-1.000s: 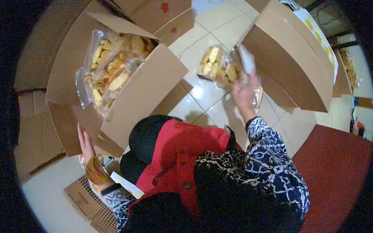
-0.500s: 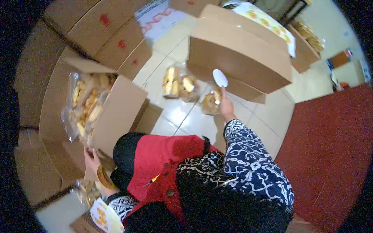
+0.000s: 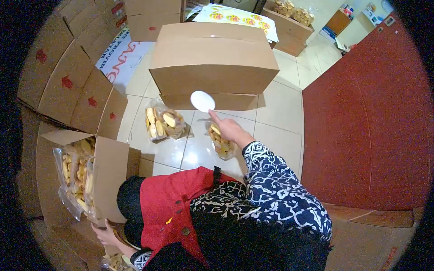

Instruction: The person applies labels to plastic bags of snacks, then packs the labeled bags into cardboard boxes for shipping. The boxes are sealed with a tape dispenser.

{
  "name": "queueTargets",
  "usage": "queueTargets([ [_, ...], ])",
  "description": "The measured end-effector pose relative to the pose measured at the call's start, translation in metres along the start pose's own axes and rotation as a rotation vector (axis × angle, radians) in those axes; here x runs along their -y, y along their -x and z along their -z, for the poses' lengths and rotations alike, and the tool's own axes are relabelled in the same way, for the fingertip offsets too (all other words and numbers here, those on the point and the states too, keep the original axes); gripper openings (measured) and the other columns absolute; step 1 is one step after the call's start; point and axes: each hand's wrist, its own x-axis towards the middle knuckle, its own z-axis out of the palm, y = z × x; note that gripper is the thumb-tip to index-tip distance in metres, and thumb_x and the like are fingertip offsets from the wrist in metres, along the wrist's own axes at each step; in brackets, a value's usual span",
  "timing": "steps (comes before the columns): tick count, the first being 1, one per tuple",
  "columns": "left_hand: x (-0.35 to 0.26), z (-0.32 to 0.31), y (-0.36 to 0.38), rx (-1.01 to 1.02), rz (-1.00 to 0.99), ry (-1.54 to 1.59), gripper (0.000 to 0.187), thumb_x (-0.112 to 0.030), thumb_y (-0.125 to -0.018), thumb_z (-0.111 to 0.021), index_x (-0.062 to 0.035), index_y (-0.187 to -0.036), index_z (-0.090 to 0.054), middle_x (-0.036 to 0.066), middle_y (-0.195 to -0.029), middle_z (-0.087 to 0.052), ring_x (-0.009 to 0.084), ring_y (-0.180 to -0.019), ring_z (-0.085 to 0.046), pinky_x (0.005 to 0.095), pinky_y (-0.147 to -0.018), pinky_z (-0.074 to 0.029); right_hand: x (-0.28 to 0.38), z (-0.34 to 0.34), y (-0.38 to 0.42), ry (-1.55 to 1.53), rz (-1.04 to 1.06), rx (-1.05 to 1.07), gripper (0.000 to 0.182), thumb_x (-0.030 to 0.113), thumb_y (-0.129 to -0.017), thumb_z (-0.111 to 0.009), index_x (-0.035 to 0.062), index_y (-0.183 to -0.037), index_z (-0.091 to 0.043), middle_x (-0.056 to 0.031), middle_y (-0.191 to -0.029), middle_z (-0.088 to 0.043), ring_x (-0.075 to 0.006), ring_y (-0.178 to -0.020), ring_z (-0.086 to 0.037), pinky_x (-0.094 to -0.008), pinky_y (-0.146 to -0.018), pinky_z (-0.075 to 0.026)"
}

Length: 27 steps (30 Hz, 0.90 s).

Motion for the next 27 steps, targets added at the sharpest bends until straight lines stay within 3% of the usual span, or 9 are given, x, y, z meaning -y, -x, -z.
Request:
queueTargets([
  [1, -0.003, 0.007, 0.001, 0.09, 0.033, -0.027, 0.072, -0.057, -0.07, -0.062, -0.0195, -0.129, -0.043, 0.005, -0.116, -0.057, 0.0284, -0.098, -0.054, 0.0466, -0.083, -0.037, 0.006, 0.006, 0.005, -0.001, -0.012, 0.01, 0.086, -0.006, -0.07, -0.052, 0.0183, -0.141, -0.01, -0.0243, -0.078, -0.059, -0.0382, -0.075, -0.06, -0.0458, -0.066, -0.048],
  [8, 0.004, 0.004, 0.006, -0.048, -0.085, -0.09, 0.066, -0.059, -0.075, -0.056, -0.0199, -0.128, -0.045, 0.002, -0.119, -0.055, 0.0256, -0.1, -0.053, 0.0454, -0.082, -0.037, 0.048, 0.069, 0.011, 0.11, 0.211, 0.168, 0.077, -0.003, -0.075, -0.05, 0.02, -0.14, -0.017, -0.0207, -0.083, -0.06, -0.0362, -0.077, -0.059, -0.0447, -0.066, -0.046],
  [10, 0.004, 0.006, 0.005, -0.015, -0.087, -0.106, 0.067, -0.059, -0.075, -0.055, -0.0199, -0.128, -0.045, 0.002, -0.119, -0.055, 0.0258, -0.101, -0.053, 0.0457, -0.082, -0.037, 0.066, 0.098, 0.014, 0.079, 0.303, 0.127, 0.088, 0.0, -0.069, -0.06, 0.0208, -0.141, -0.014, -0.0168, -0.073, -0.06, -0.0333, -0.068, -0.06, -0.0451, -0.06, -0.046],
  [14, 0.01, 0.002, 0.006, 0.021, -0.058, -0.13, 0.064, -0.055, -0.076, -0.058, -0.021, -0.128, -0.044, 0.002, -0.123, -0.053, 0.0256, -0.107, -0.05, 0.0481, -0.086, -0.037, 0.109, 0.15, 0.027, 0.067, 0.376, 0.085, 0.091, 0.001, -0.067, -0.062, 0.0193, -0.141, -0.014, -0.0162, -0.068, -0.059, -0.033, -0.064, -0.06, -0.0444, -0.057, -0.045],
  [16, 0.012, -0.001, 0.006, 0.028, -0.054, -0.147, 0.064, -0.055, -0.076, -0.058, -0.0207, -0.128, -0.044, 0.002, -0.123, -0.053, 0.0252, -0.107, -0.05, 0.0475, -0.085, -0.038, 0.125, 0.162, 0.028, 0.022, 0.643, -0.012, 0.092, 0.002, -0.067, -0.062, 0.0198, -0.142, -0.012, -0.0153, -0.061, -0.056, -0.0328, -0.056, -0.057, -0.0431, -0.053, -0.043],
  [22, -0.003, 0.019, 0.013, -0.071, -0.091, -0.096, 0.064, -0.052, -0.075, -0.061, -0.0187, -0.127, -0.045, 0.006, -0.117, -0.055, 0.0277, -0.099, -0.053, 0.0452, -0.08, -0.039, 0.195, 0.214, 0.035, 0.143, 0.91, 0.017, 0.092, -0.003, -0.066, -0.059, 0.0197, -0.143, -0.012, -0.0121, -0.053, -0.05, -0.0279, -0.046, -0.052, -0.0401, -0.045, -0.039],
  [24, -0.009, 0.041, 0.011, 0.183, 0.084, 0.077, 0.061, -0.042, -0.077, -0.065, -0.0144, -0.127, -0.045, 0.012, -0.117, -0.054, 0.0282, -0.103, -0.052, 0.0412, -0.085, -0.04, 0.21, 0.222, 0.03, 0.056, 1.091, -0.061, 0.093, -0.004, -0.066, -0.057, 0.0196, -0.143, -0.012, -0.0122, -0.056, -0.054, -0.0265, -0.047, -0.054, -0.039, -0.045, -0.041],
  [26, 0.008, 0.034, 0.009, 0.052, 0.069, 0.309, 0.06, -0.036, -0.078, -0.065, -0.0101, -0.127, -0.044, 0.015, -0.118, -0.053, 0.029, -0.106, -0.05, 0.0396, -0.088, -0.039, 0.236, 0.233, 0.024, -0.026, 1.262, -0.104, 0.092, -0.007, -0.065, -0.054, 0.0196, -0.143, -0.013, -0.0126, -0.071, -0.064, -0.0229, -0.052, -0.059, -0.0351, -0.047, -0.048],
  [27, 0.025, 0.03, 0.009, -0.076, 0.005, 0.534, 0.059, -0.031, -0.079, -0.066, -0.0058, -0.127, -0.043, 0.018, -0.119, -0.051, 0.0298, -0.109, -0.049, 0.0381, -0.092, -0.038, 0.254, 0.24, 0.023, -0.057, 1.342, -0.134, 0.084, -0.003, -0.066, -0.057, 0.016, -0.139, -0.02, -0.0139, -0.068, -0.062, -0.0286, -0.056, -0.059, -0.0381, -0.049, -0.046],
])
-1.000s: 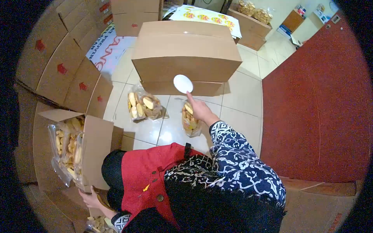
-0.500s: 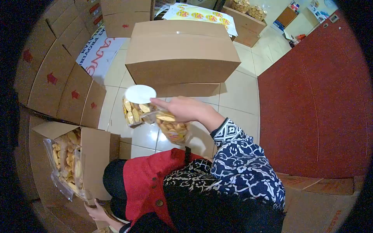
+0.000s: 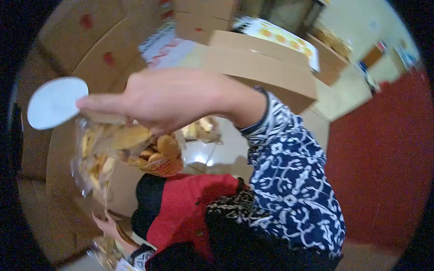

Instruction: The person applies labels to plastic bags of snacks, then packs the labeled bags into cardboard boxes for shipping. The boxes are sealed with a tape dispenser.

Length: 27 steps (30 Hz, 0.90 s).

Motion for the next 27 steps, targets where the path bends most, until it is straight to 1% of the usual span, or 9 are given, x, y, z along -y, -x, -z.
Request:
queueTargets([
  [1, 0.016, -0.002, -0.004, -0.101, -0.076, -0.002, 0.057, -0.027, -0.08, -0.065, -0.0021, -0.126, -0.042, 0.019, -0.12, -0.05, 0.0306, -0.112, -0.047, 0.0389, -0.094, -0.036, 0.003, 0.004, -0.018, -0.008, 0.08, -0.04, 0.076, 0.002, -0.068, -0.06, 0.0125, -0.136, -0.027, -0.0152, -0.065, -0.06, -0.0344, -0.059, -0.059, -0.0412, -0.05, -0.045],
  [4, 0.025, 0.038, -0.007, -0.287, -0.148, -0.126, 0.055, -0.023, -0.082, -0.063, 0.0043, -0.125, -0.041, 0.021, -0.125, -0.046, 0.0334, -0.115, -0.043, 0.0394, -0.099, -0.032, 0.019, -0.002, -0.073, -0.07, 0.296, -0.151, 0.07, 0.001, -0.07, -0.058, 0.0112, -0.134, -0.032, -0.0137, -0.071, -0.063, -0.0297, -0.062, -0.062, -0.0363, -0.055, -0.05],
  [6, 0.046, 0.052, 0.0, -0.376, 0.087, 0.063, 0.052, -0.02, -0.085, -0.059, -0.0017, -0.128, -0.038, 0.019, -0.126, -0.045, 0.0311, -0.116, -0.043, 0.0379, -0.099, -0.032, 0.036, -0.007, -0.098, -0.077, 0.368, -0.176, 0.066, -0.003, -0.076, -0.052, 0.0111, -0.136, -0.03, -0.0141, -0.08, -0.065, -0.0203, -0.063, -0.065, -0.0313, -0.057, -0.052],
  [8, 0.085, 0.056, -0.006, -0.369, 0.126, 0.57, 0.046, -0.02, -0.089, -0.053, -0.006, -0.13, -0.037, 0.014, -0.128, -0.045, 0.0257, -0.116, -0.044, 0.0364, -0.1, -0.032, 0.04, -0.029, -0.158, -0.566, 0.812, -0.167, 0.071, -0.008, -0.076, -0.048, 0.0064, -0.139, -0.019, -0.0127, -0.074, -0.065, -0.0151, -0.061, -0.061, -0.0261, -0.058, -0.051],
  [11, 0.084, 0.062, -0.008, -0.302, 0.307, 0.783, 0.046, -0.029, -0.094, -0.039, -0.011, -0.136, -0.03, 0.008, -0.137, -0.038, 0.021, -0.125, -0.037, 0.0364, -0.101, -0.029, 0.067, -0.062, -0.232, -0.911, 1.287, -0.047, 0.075, -0.011, -0.076, -0.046, 0.0048, -0.141, -0.013, -0.0123, -0.074, -0.065, -0.0128, -0.058, -0.058, -0.0231, -0.058, -0.049],
  [12, 0.075, 0.063, -0.006, -0.281, 0.308, 0.892, 0.048, -0.035, -0.096, -0.034, -0.0135, -0.139, -0.027, 0.006, -0.14, -0.035, 0.0206, -0.129, -0.033, 0.0384, -0.102, -0.026, 0.096, -0.071, -0.22, -0.722, 0.706, -0.174, 0.077, -0.012, -0.075, -0.047, 0.0053, -0.141, -0.012, -0.0122, -0.075, -0.065, -0.0136, -0.058, -0.058, -0.0234, -0.057, -0.049],
  [14, 0.063, 0.072, -0.008, -0.225, 0.43, 0.977, 0.055, -0.047, -0.095, -0.022, -0.0174, -0.141, -0.022, 0.004, -0.144, -0.029, 0.0194, -0.133, -0.024, 0.0436, -0.103, -0.02, 0.107, -0.099, -0.234, -0.508, 0.155, -0.239, 0.078, -0.012, -0.075, -0.047, 0.0058, -0.142, -0.011, -0.012, -0.076, -0.064, -0.0143, -0.057, -0.058, -0.0236, -0.057, -0.048],
  [16, 0.014, 0.104, -0.029, -0.203, 0.413, 1.065, 0.059, -0.052, -0.093, -0.018, -0.0184, -0.141, -0.022, 0.002, -0.144, -0.028, 0.0192, -0.133, -0.024, 0.0453, -0.103, -0.019, 0.099, -0.089, -0.252, -0.67, 0.312, -0.351, 0.064, -0.004, -0.08, -0.049, 0.0115, -0.138, -0.026, -0.0149, -0.083, -0.066, -0.0163, -0.064, -0.065, -0.0284, -0.057, -0.053],
  [27, -0.019, 0.118, -0.024, -0.03, 0.427, 1.072, 0.062, -0.054, -0.092, -0.01, -0.0189, -0.142, -0.019, -0.001, -0.145, -0.025, 0.0189, -0.134, -0.023, 0.0397, -0.104, -0.021, 0.067, -0.252, -0.266, -0.186, 0.417, 0.053, 0.08, -0.006, -0.073, -0.05, 0.0177, -0.141, -0.015, -0.0163, -0.079, -0.065, -0.0297, -0.062, -0.064, -0.039, -0.055, -0.052],
])
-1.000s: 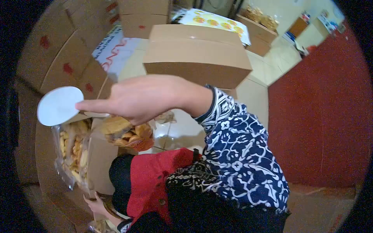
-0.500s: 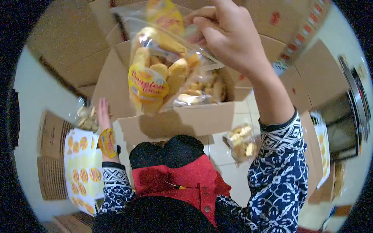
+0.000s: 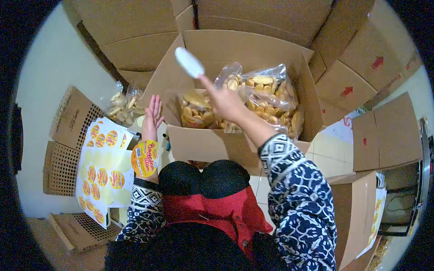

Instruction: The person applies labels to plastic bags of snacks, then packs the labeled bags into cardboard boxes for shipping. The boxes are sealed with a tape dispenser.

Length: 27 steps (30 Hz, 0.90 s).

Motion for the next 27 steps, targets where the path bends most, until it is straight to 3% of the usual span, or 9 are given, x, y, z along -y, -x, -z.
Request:
queueTargets([
  [2, 0.005, -0.003, 0.0, 0.012, -0.018, -0.055, 0.062, -0.054, -0.093, -0.015, -0.017, -0.142, -0.018, 0.002, -0.145, -0.025, 0.0198, -0.133, -0.023, 0.0396, -0.102, -0.024, 0.006, -0.017, 0.004, 0.212, -0.102, 0.395, 0.076, -0.001, -0.076, -0.048, 0.0208, -0.141, -0.015, -0.0157, -0.076, -0.064, -0.0329, -0.069, -0.063, -0.0424, -0.06, -0.051],
  [5, 0.006, -0.008, 0.016, -0.058, 0.037, -0.015, 0.055, -0.044, -0.095, -0.029, -0.0081, -0.138, -0.03, 0.008, -0.141, -0.032, 0.0213, -0.131, -0.028, 0.0381, -0.103, -0.023, 0.01, -0.028, 0.019, 0.226, -0.177, 0.395, 0.088, -0.003, -0.068, -0.053, 0.0193, -0.142, -0.01, -0.0184, -0.071, -0.062, -0.0335, -0.058, -0.061, -0.0418, -0.053, -0.05],
  [7, 0.007, -0.002, 0.037, -0.041, 0.037, -0.247, 0.05, -0.039, -0.095, -0.033, -0.0112, -0.136, -0.033, 0.004, -0.14, -0.034, 0.0194, -0.13, -0.029, 0.0373, -0.1, -0.029, 0.02, -0.023, 0.044, 0.118, -0.298, 0.252, 0.079, -0.002, -0.07, -0.054, 0.0183, -0.139, -0.021, -0.0192, -0.085, -0.063, -0.0322, -0.072, -0.062, -0.0406, -0.065, -0.052],
  [9, 0.014, 0.009, 0.064, -0.088, 0.006, -0.256, 0.044, -0.028, -0.095, -0.04, -0.0023, -0.13, -0.041, 0.013, -0.133, -0.043, 0.0216, -0.124, -0.038, 0.0312, -0.102, -0.026, 0.041, 0.002, 0.078, -0.04, 0.036, -0.274, 0.063, 0.002, -0.072, -0.059, 0.01, -0.13, -0.037, -0.019, -0.108, -0.056, -0.0327, -0.096, -0.057, -0.0397, -0.079, -0.048],
  [10, 0.026, 0.022, 0.076, -0.072, 0.052, -0.261, 0.042, -0.026, -0.094, -0.04, -0.002, -0.129, -0.042, 0.013, -0.132, -0.044, 0.0216, -0.123, -0.039, 0.0318, -0.102, -0.027, 0.048, 0.012, 0.108, -0.102, -0.081, -0.266, 0.056, 0.002, -0.07, -0.064, 0.0044, -0.122, -0.044, -0.0182, -0.114, -0.053, -0.0319, -0.107, -0.051, -0.0395, -0.09, -0.042],
  [14, 0.053, 0.047, 0.137, -0.029, 0.239, -0.264, 0.033, -0.018, -0.094, -0.04, -0.0015, -0.122, -0.048, 0.011, -0.127, -0.049, 0.0214, -0.119, -0.043, 0.0345, -0.101, -0.03, 0.026, 0.007, 0.258, -0.037, -0.524, -0.723, 0.042, 0.001, -0.069, -0.057, 0.0007, -0.111, -0.052, -0.0174, -0.101, -0.056, -0.0307, -0.096, -0.055, -0.0372, -0.085, -0.044],
  [21, 0.043, 0.008, 0.174, 0.081, -0.046, -0.761, 0.026, -0.013, -0.089, -0.047, -0.0011, -0.111, -0.056, 0.014, -0.121, -0.053, 0.0258, -0.118, -0.043, 0.0358, -0.101, -0.029, -0.008, 0.037, 0.454, 0.778, -1.4, -0.723, 0.075, 0.012, -0.071, -0.064, 0.0038, -0.134, -0.023, -0.0208, -0.127, -0.039, -0.0372, -0.116, -0.038, -0.0434, -0.1, -0.029],
  [25, 0.028, -0.004, 0.169, 0.035, 0.073, -0.623, 0.029, -0.012, -0.09, -0.047, 0.0016, -0.115, -0.052, 0.012, -0.116, -0.057, 0.0208, -0.11, -0.049, 0.0321, -0.099, -0.032, -0.011, 0.035, 0.504, 0.871, -1.545, -0.607, 0.077, 0.006, -0.07, -0.061, 0.0071, -0.137, -0.022, -0.0204, -0.127, -0.039, -0.037, -0.117, -0.038, -0.0422, -0.099, -0.03],
  [27, 0.022, -0.005, 0.17, 0.009, 0.102, -0.574, 0.03, -0.012, -0.09, -0.047, 0.0027, -0.115, -0.051, 0.012, -0.114, -0.058, 0.0196, -0.108, -0.051, 0.0312, -0.098, -0.033, -0.016, 0.031, 0.531, 0.468, -1.598, -0.708, 0.077, 0.003, -0.071, -0.059, 0.0106, -0.138, -0.022, -0.0202, -0.13, -0.039, -0.0352, -0.119, -0.037, -0.0391, -0.099, -0.031],
])
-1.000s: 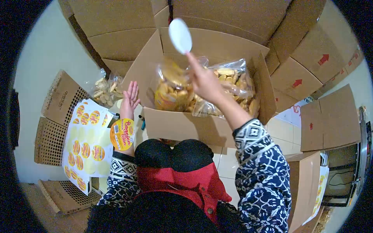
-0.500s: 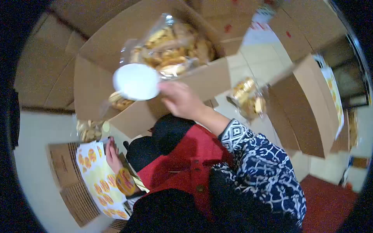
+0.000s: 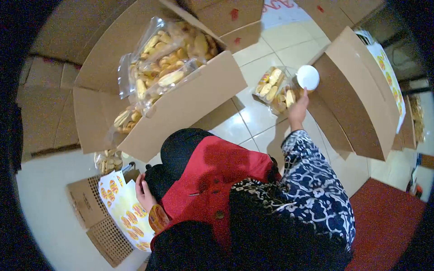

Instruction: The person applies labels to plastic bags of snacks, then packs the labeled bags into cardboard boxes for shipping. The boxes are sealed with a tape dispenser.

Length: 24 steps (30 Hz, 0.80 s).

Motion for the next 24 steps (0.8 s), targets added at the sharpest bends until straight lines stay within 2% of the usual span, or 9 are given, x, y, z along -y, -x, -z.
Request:
queueTargets([
  [2, -0.009, -0.003, -0.006, 0.069, -0.003, 0.05, 0.03, -0.011, -0.089, -0.047, 0.0029, -0.115, -0.051, 0.013, -0.114, -0.058, 0.02, -0.107, -0.051, 0.031, -0.097, -0.034, -0.014, 0.0, -0.008, 0.022, 0.127, -0.069, 0.075, -0.002, -0.073, -0.055, 0.0132, -0.138, -0.022, -0.0207, -0.129, -0.042, -0.0357, -0.116, -0.043, -0.0382, -0.094, -0.036],
  [4, -0.017, -0.004, -0.015, 0.097, -0.004, 0.066, 0.031, -0.008, -0.088, -0.049, 0.0021, -0.116, -0.051, 0.012, -0.113, -0.058, 0.0203, -0.107, -0.052, 0.0302, -0.095, -0.035, 0.021, 0.027, -0.005, 0.014, -0.024, 0.107, 0.08, -0.007, -0.07, -0.055, 0.0134, -0.139, -0.019, -0.0218, -0.119, -0.051, -0.0403, -0.103, -0.053, -0.0399, -0.088, -0.043],
  [6, -0.012, 0.001, -0.035, 0.138, -0.058, 0.005, 0.03, -0.009, -0.087, -0.05, 0.0015, -0.116, -0.052, 0.013, -0.112, -0.059, 0.0197, -0.108, -0.052, 0.0303, -0.095, -0.036, 0.047, 0.058, -0.006, 0.021, 0.1, 0.161, 0.079, -0.009, -0.075, -0.051, 0.02, -0.14, -0.016, -0.0206, -0.122, -0.051, -0.0379, -0.093, -0.059, -0.0417, -0.078, -0.048],
  [9, -0.042, 0.0, -0.069, 0.151, -0.092, -0.013, 0.029, -0.011, -0.087, -0.051, 0.0004, -0.113, -0.054, 0.012, -0.111, -0.059, 0.0203, -0.107, -0.053, 0.0314, -0.093, -0.037, 0.11, 0.12, -0.022, -0.165, 0.176, 0.492, 0.086, -0.01, -0.075, -0.054, 0.0215, -0.141, -0.009, -0.0208, -0.123, -0.05, -0.0304, -0.089, -0.063, -0.0371, -0.073, -0.052],
  [12, -0.072, -0.013, -0.119, -0.024, -0.401, -0.142, 0.027, -0.01, -0.083, -0.054, -0.0017, -0.109, -0.057, 0.013, -0.107, -0.06, 0.0248, -0.108, -0.052, 0.034, -0.095, -0.036, 0.2, 0.205, -0.042, -0.421, 0.41, 0.709, 0.085, -0.011, -0.077, -0.052, 0.0175, -0.142, -0.005, -0.0231, -0.125, -0.046, -0.0261, -0.087, -0.063, -0.0329, -0.071, -0.053],
  [14, -0.083, -0.028, -0.143, -0.119, -0.51, -0.183, 0.027, -0.009, -0.08, -0.055, -0.0034, -0.107, -0.058, 0.012, -0.107, -0.059, 0.026, -0.109, -0.051, 0.0368, -0.097, -0.035, 0.259, 0.241, -0.047, -0.482, 0.6, 0.633, 0.086, -0.009, -0.077, -0.054, 0.0149, -0.142, -0.004, -0.0245, -0.129, -0.042, -0.0244, -0.087, -0.063, -0.0316, -0.071, -0.053],
  [16, -0.08, -0.039, -0.153, -0.297, -0.659, -0.471, 0.027, -0.007, -0.076, -0.056, -0.0073, -0.102, -0.06, 0.008, -0.107, -0.059, 0.0266, -0.11, -0.05, 0.046, -0.1, -0.029, 0.32, 0.241, -0.046, -0.683, 0.926, 0.492, 0.086, -0.006, -0.077, -0.056, 0.0151, -0.142, -0.005, -0.0265, -0.129, -0.04, -0.0231, -0.086, -0.064, -0.0312, -0.071, -0.053],
  [20, -0.052, -0.052, -0.165, -0.374, -0.533, -0.626, 0.028, -0.007, -0.074, -0.057, -0.0104, -0.101, -0.061, 0.004, -0.109, -0.058, 0.0254, -0.109, -0.05, 0.0537, -0.1, -0.024, 0.441, 0.199, -0.029, -0.728, 1.048, 0.341, 0.084, -0.003, -0.077, -0.057, 0.016, -0.142, -0.007, -0.0325, -0.127, -0.039, -0.0251, -0.084, -0.064, -0.0317, -0.07, -0.053],
  [24, -0.027, -0.05, -0.185, -0.42, -0.566, -0.48, 0.021, -0.01, -0.074, -0.061, -0.0104, -0.095, -0.063, 0.002, -0.103, -0.061, 0.0218, -0.104, -0.053, 0.0533, -0.096, -0.03, 0.534, 0.116, 0.016, -1.055, 1.102, 0.477, 0.093, -0.008, -0.077, -0.056, 0.0227, -0.141, 0.004, -0.0337, -0.127, -0.036, -0.0314, -0.083, -0.065, -0.0347, -0.071, -0.054],
])
